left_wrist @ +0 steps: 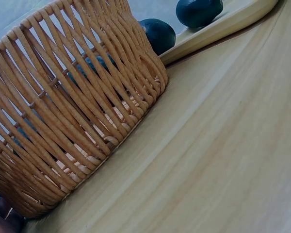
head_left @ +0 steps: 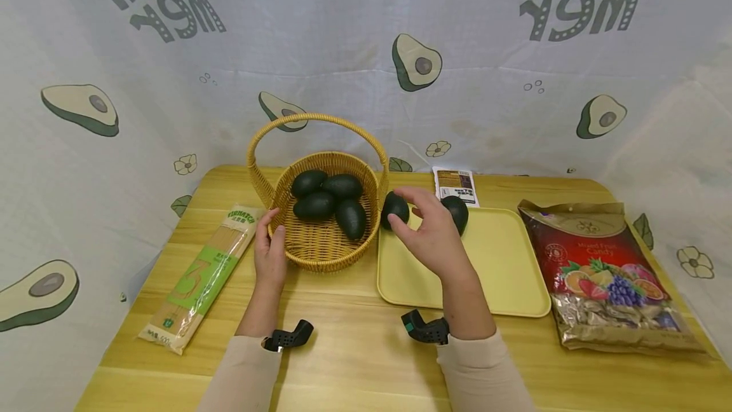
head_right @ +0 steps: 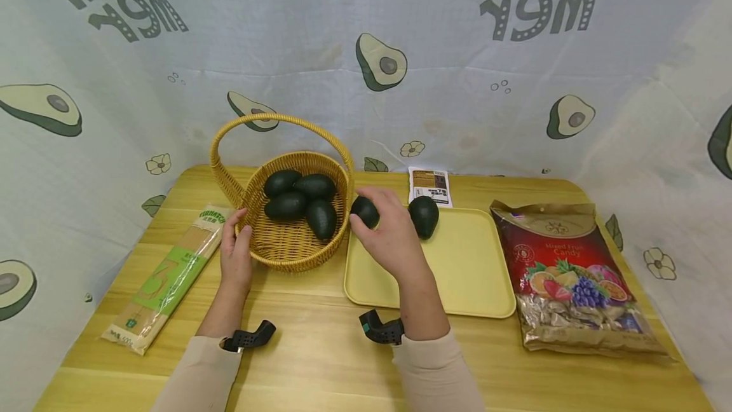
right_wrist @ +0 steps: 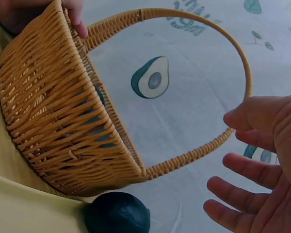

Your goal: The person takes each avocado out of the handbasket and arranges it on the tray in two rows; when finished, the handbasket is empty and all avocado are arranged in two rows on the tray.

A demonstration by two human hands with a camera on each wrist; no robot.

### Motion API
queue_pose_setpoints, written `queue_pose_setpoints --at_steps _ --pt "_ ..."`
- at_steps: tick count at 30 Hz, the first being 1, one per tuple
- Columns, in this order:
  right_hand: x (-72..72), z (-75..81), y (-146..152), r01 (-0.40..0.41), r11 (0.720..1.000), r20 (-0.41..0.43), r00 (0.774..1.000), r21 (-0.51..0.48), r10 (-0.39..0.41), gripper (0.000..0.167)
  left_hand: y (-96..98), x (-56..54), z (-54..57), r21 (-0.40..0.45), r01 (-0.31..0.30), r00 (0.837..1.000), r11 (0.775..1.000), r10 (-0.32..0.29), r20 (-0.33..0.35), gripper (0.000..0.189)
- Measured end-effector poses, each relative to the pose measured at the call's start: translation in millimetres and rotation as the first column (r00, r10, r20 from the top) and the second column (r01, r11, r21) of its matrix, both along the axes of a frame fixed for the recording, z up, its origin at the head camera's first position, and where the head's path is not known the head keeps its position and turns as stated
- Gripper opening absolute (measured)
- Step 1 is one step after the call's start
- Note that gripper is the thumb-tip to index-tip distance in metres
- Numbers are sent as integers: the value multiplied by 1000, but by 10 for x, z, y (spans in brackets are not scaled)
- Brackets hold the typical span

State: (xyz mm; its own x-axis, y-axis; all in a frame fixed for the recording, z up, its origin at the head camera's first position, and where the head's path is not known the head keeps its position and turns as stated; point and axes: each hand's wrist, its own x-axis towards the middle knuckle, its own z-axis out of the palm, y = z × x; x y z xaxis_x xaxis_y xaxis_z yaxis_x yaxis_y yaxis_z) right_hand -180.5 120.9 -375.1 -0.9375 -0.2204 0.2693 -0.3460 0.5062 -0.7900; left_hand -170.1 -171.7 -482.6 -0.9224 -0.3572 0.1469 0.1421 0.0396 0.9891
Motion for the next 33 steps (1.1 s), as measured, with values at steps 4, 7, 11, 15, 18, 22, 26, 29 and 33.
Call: queue_pose_setpoints --at_steps 4,7,11,15,18,22,26,29,33 --pt "16 -10 -81 -16 999 5 1000 28 16 48 -1 4 1 -4 2 1000 1000 -2 8 42" --pt "29 -12 -137 -30 998 -2 1000 49 30 47 2 4 1 -12 6 1000 1000 -6 12 42" --pt "49 -34 -235 -68 996 -20 997 60 69 45 6 -3 2 -11 6 1000 1000 -6 6 41" --pt "92 -74 -378 -105 992 -22 994 71 107 43 8 -3 4 -7 2 1000 1000 -2 2 41" --pt "125 -99 -499 -145 986 -20 989 85 148 43 8 -4 3 -6 -2 1000 1000 2 -6 41" --pt "142 -121 -643 -188 978 -33 981 93 192 44 -6 3 6 -4 -4 1000 1000 4 -7 41" --pt "110 -153 -747 -197 976 -23 980 92 200 45 -11 11 12 0 -7 1000 1000 7 -4 41" --pt "35 -174 -833 -210 973 0 978 93 210 46 -14 3 5 -14 -3 1000 1000 3 -5 41" --pt "-149 -192 -980 -227 963 20 974 143 227 48 -17 4 -2 -33 4 1000 999 -4 4 41"
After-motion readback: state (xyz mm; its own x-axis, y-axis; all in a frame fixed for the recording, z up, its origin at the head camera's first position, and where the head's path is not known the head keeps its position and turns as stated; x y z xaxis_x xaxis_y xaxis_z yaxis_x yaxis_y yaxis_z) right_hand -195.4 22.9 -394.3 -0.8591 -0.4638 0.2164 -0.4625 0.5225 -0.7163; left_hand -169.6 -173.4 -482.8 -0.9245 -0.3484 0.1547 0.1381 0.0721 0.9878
